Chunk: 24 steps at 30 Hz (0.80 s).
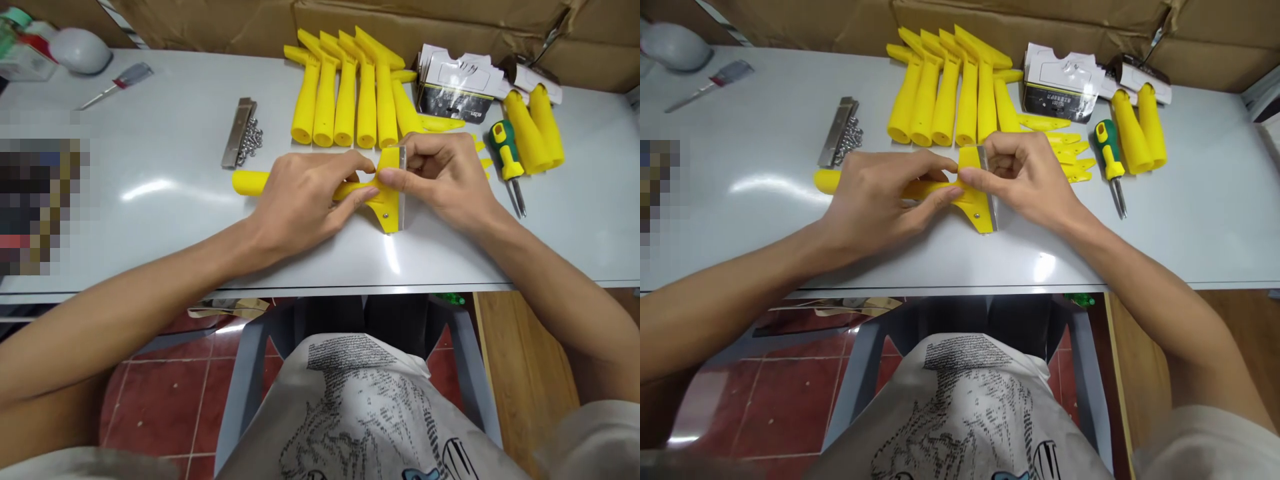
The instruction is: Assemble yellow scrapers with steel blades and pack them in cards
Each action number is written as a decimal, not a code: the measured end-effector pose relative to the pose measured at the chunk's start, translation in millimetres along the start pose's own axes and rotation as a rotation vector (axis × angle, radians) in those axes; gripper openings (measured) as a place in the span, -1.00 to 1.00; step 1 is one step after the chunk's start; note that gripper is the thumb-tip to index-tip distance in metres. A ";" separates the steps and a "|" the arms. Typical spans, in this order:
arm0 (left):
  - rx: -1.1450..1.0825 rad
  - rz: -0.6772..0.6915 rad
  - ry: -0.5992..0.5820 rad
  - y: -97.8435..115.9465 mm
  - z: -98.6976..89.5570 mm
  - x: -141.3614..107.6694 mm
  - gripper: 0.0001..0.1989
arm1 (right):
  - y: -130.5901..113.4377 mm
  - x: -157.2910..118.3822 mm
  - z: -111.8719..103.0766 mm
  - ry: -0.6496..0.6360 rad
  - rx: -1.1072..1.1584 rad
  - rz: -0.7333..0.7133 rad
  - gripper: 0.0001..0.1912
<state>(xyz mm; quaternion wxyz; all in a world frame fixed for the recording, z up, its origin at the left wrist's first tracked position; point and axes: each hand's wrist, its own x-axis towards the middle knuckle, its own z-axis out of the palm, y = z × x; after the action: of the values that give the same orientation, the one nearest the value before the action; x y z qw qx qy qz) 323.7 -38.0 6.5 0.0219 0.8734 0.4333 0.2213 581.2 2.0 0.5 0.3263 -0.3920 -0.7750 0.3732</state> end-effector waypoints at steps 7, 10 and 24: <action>-0.024 0.040 0.057 -3.6 3.3 -0.7 -0.52 | -10.1 3.5 -6.5 0.000 0.070 0.034 -0.22; -0.036 0.024 0.056 -5.8 5.3 -1.1 -0.55 | -2.5 1.7 -16.9 -0.019 0.173 0.055 -0.42; -0.061 -0.027 -0.069 -8.0 -0.5 0.7 -0.63 | -6.4 -1.0 -24.8 0.290 0.325 -0.153 -0.58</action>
<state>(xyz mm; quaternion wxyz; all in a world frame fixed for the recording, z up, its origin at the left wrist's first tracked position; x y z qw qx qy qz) 318.0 -32.6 5.4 0.0665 0.8735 0.4371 0.2038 599.1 6.5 18.3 0.5204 -0.3237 -0.6774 0.4070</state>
